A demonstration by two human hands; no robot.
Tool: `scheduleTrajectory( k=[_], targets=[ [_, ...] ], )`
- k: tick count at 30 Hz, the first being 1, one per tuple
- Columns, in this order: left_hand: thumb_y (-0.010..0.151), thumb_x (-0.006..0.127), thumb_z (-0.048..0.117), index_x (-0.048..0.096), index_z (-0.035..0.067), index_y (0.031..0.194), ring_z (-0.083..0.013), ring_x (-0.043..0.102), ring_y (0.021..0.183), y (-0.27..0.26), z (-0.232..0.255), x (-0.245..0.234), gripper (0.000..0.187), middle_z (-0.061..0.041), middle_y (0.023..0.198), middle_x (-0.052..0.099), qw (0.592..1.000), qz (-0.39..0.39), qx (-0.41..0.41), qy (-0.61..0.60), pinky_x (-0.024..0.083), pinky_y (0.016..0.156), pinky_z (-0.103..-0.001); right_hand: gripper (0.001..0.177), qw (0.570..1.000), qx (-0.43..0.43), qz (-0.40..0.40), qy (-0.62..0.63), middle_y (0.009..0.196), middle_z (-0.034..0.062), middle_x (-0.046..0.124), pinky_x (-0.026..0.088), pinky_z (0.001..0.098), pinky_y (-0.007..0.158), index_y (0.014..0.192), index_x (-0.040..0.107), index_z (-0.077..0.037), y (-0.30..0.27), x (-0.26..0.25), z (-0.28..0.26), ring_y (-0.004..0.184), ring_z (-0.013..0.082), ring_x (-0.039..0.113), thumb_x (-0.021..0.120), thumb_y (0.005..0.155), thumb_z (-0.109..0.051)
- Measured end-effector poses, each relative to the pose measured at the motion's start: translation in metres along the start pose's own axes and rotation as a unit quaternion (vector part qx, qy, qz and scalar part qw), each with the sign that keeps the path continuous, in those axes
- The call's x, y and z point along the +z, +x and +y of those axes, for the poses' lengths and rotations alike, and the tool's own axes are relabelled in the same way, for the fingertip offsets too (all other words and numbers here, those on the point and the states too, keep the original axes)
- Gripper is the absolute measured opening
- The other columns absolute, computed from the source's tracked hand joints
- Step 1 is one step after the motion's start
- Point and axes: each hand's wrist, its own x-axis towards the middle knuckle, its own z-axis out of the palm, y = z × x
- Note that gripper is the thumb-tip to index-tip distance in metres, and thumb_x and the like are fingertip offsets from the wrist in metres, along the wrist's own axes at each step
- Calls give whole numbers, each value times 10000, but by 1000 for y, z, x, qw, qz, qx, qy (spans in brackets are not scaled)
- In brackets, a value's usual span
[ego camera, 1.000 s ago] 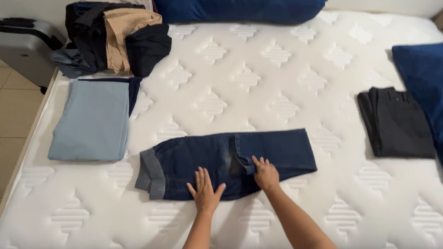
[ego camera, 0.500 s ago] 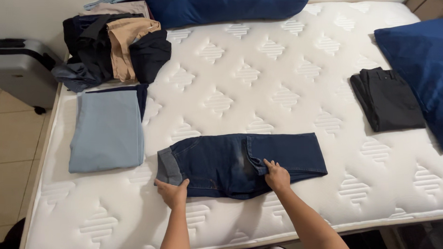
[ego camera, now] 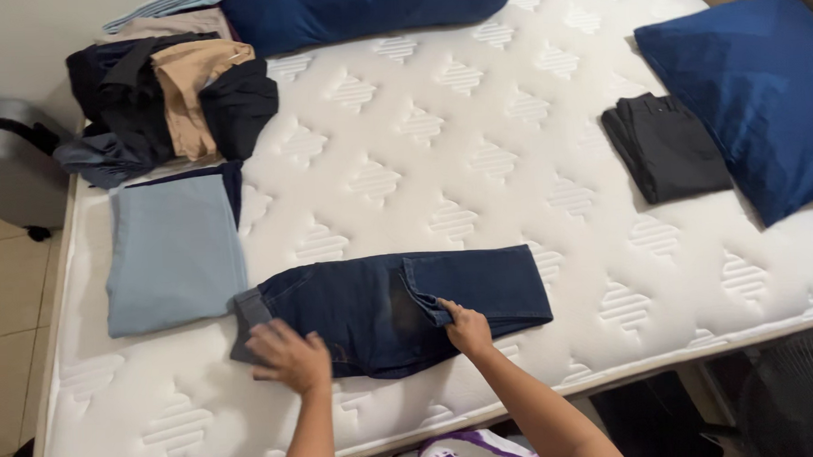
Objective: The person folds several pairs of pants and shorts by hand on a bed, smoothing them out and stacking them.
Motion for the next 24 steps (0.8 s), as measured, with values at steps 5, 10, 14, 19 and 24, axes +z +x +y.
scheduleTrajectory(
  k=[5, 10, 14, 19, 24],
  targets=[
    [868, 639, 567, 370, 144, 1545, -355, 169, 1533, -47, 90, 2, 843, -122, 1648, 263, 946, -128, 269, -126, 122, 1163, -718, 390, 989, 71, -31, 123, 1015, 212, 743, 530, 472, 877, 1254, 695, -128, 13, -34, 19, 989, 405, 697, 629, 870, -113],
    [874, 634, 617, 352, 200, 1555, -314, 134, 1573, -81, 172, -4, 847, -84, 1673, 235, 909, -227, 340, -76, 89, 1186, -715, 321, 943, 52, 157, 290, 894, 137, 711, 519, 388, 750, 1150, 736, 6, 40, -104, 105, 834, 228, 620, 681, 952, -241],
    [860, 644, 639, 312, 216, 1570, -317, 103, 1559, -106, 236, 2, 891, -72, 1675, 194, 892, -264, 361, -68, 61, 1179, -719, 433, 889, 199, 227, 345, 738, -9, 645, 455, 324, 611, 919, 757, 30, 47, -182, 219, 666, 116, 517, 712, 978, -396],
    [842, 635, 692, 227, 239, 1606, -331, 58, 1565, -151, 303, 16, 978, -75, 1697, 117, 872, -311, 374, -51, 47, 1151, -752, 577, 831, 354, 355, 242, 970, 176, 734, 527, 382, 793, 1131, 677, 72, 17, -234, 379, 848, 249, 682, 810, 846, -412],
    [836, 564, 794, 154, 292, 1628, -359, 0, 1575, -173, 341, 13, 1023, -95, 1715, 35, 886, -335, 311, 74, 66, 1115, -787, 631, 867, 415, 246, 124, 1137, 230, 710, 530, 431, 911, 1311, 638, -7, 1, -246, 445, 1023, 354, 693, 739, 869, -446]
  ],
)
